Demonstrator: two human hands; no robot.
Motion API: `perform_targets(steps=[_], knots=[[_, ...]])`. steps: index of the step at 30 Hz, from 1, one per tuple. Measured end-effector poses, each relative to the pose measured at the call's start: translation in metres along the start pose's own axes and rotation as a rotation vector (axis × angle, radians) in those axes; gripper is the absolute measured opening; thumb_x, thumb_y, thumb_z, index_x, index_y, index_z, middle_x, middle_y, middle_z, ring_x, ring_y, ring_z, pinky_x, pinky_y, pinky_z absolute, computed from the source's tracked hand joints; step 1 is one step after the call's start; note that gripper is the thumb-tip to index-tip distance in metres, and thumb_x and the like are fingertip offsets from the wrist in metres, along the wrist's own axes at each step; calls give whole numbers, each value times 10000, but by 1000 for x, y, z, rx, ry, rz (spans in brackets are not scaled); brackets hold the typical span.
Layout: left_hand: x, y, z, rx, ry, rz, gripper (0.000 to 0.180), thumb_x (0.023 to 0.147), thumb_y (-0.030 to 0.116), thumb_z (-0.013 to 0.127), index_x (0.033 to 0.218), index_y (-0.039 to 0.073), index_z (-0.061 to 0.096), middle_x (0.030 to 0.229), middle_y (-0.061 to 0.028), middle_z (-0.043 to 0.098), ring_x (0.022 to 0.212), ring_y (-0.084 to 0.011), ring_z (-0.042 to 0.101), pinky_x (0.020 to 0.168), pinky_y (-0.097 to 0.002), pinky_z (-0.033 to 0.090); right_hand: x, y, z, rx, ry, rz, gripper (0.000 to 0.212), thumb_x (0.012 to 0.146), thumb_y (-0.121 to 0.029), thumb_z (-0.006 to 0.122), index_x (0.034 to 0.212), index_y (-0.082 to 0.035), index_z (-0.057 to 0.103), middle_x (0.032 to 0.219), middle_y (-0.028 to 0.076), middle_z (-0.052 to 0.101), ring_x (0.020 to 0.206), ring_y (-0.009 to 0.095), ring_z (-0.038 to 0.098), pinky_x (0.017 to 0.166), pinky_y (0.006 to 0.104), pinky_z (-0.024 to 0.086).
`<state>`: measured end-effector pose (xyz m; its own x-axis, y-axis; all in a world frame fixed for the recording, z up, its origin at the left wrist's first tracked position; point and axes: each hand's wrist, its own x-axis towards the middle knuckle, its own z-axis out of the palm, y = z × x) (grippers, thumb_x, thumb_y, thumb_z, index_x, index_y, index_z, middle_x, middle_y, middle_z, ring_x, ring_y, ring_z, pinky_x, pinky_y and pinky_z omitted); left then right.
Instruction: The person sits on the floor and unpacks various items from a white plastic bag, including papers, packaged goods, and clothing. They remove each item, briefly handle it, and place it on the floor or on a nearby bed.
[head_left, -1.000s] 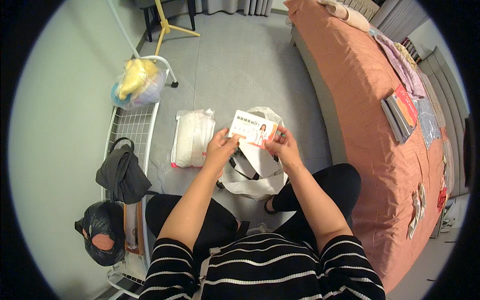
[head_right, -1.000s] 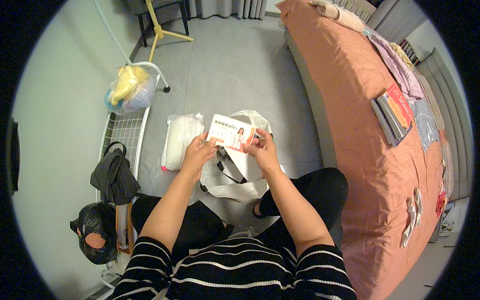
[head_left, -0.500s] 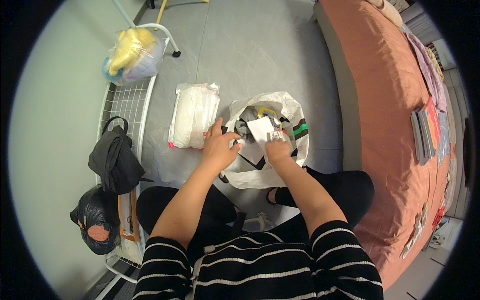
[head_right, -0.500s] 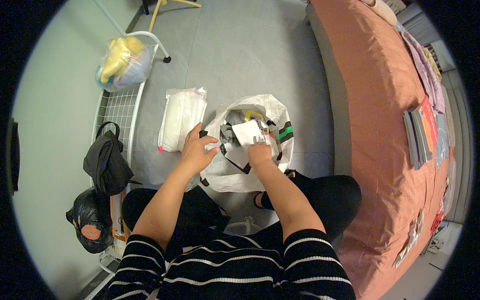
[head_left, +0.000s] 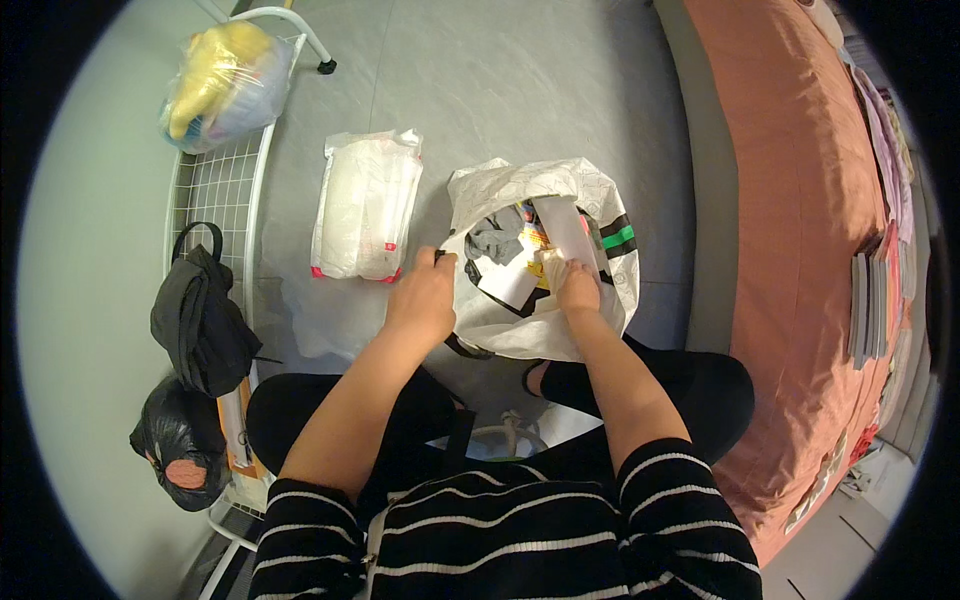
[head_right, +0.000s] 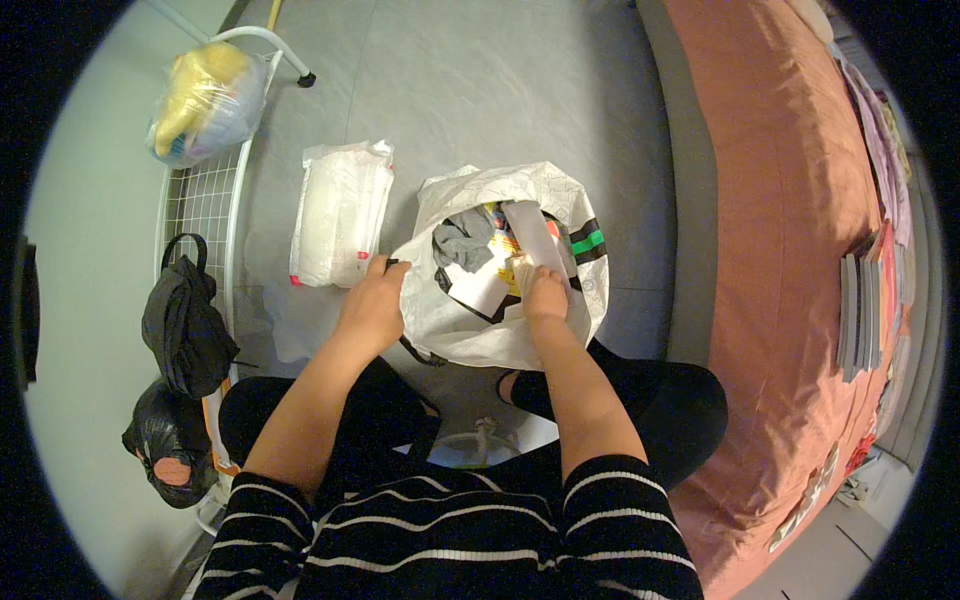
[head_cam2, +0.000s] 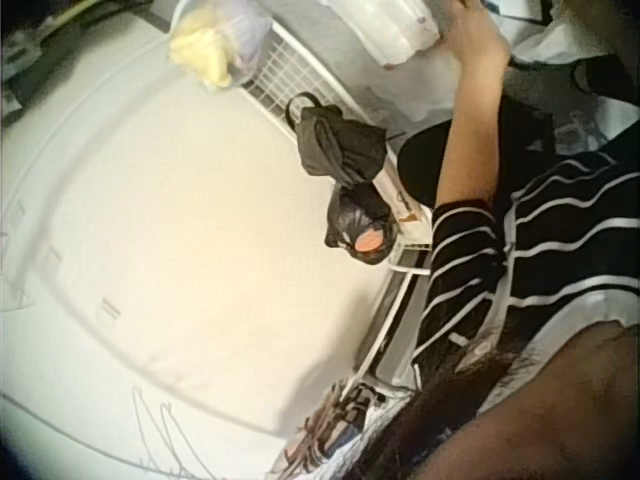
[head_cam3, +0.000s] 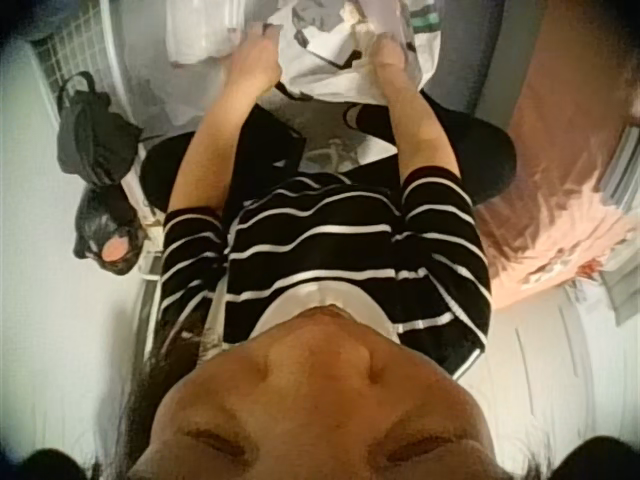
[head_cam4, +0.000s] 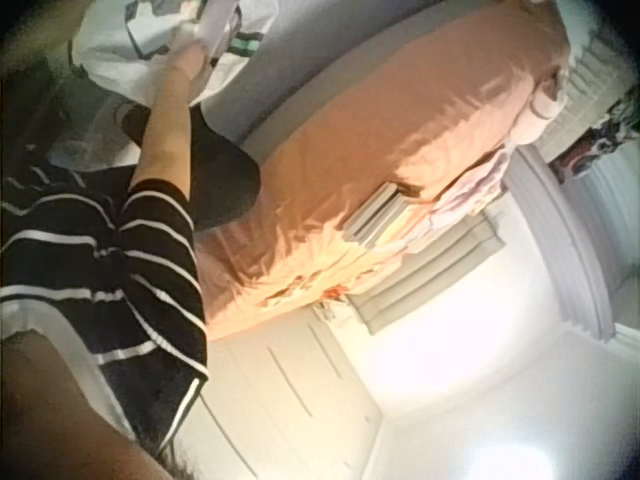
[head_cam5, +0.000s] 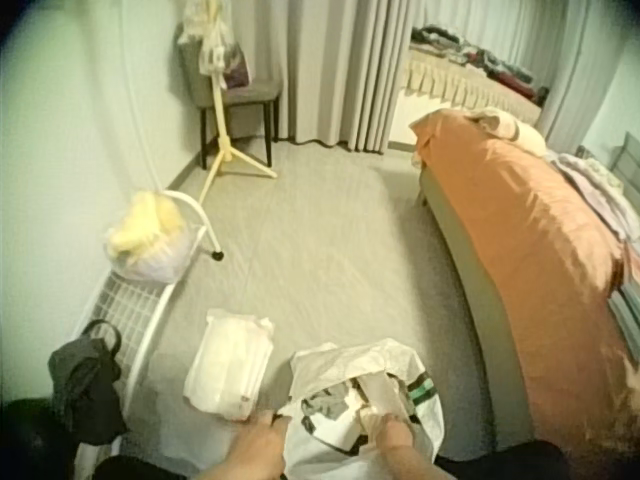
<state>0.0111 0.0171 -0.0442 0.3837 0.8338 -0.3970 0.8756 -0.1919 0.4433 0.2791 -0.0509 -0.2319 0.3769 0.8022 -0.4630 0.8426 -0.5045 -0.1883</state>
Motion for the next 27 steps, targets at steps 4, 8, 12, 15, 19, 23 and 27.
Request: perform_targets(steps=[4, 8, 12, 15, 19, 23, 27], knots=[[-5, 11, 1, -69, 1, 36, 574, 694, -107, 569, 1252, -7, 480, 1244, -232, 432, 982, -414, 579, 814, -455, 490, -5, -1, 9, -67, -157, -43, 419, 806, -174, 623, 1181, -53, 480, 1144, 239, 567, 1089, 369, 553, 935, 421, 457], [-3, 11, 4, -82, -5, 61, 587, 698, -108, 560, 1270, -12, 465, 1259, -237, 422, 966, -425, 582, 813, -463, 490, -4, 16, 46, -208, -226, 17, 540, 833, -299, 621, 1283, -57, 444, 1281, 241, 503, 1113, 376, 544, 952, 429, 457], [-3, 12, 2, -87, -22, 50, 582, 702, -105, 559, 1270, -20, 465, 1277, -241, 416, 968, -428, 584, 819, -463, 490, 15, 26, 46, -196, -258, -62, 334, 804, -251, 626, 1077, -59, 620, 1041, 183, 655, 900, 365, 638, 829, 426, 508], [-3, 12, 1, -92, -39, 27, 583, 702, -101, 564, 1271, -21, 468, 1289, -242, 412, 978, -428, 583, 825, -462, 490, 31, 27, 23, 263, -177, -140, 157, 752, -157, 645, 837, -33, 689, 818, 107, 699, 717, 282, 663, 671, 381, 520], [-3, 13, -2, -95, -37, 39, 597, 699, -95, 575, 1280, -18, 463, 1303, -243, 408, 989, -427, 581, 835, -454, 489, 52, 47, 20, 891, -98, 156, 152, 731, -119, 651, 846, -23, 681, 784, 76, 685, 687, 224, 647, 633, 328, 502], [-4, 12, -1, -87, 10, 54, 604, 693, -91, 582, 1281, -22, 461, 1300, -242, 411, 992, -427, 580, 843, -446, 487, 34, 32, 2, 364, 163, 218, 169, 718, -73, 634, 871, -2, 623, 762, 119, 658, 723, 276, 646, 672, 372, 497], [-3, 10, 1, -83, 40, 43, 603, 691, -89, 583, 1279, -31, 459, 1293, -239, 416, 985, -426, 581, 842, -445, 486, 23, 20, 20, 104, 247, 38, 206, 742, -158, 619, 917, -54, 584, 986, 191, 635, 955, 351, 604, 801, 438, 469]])
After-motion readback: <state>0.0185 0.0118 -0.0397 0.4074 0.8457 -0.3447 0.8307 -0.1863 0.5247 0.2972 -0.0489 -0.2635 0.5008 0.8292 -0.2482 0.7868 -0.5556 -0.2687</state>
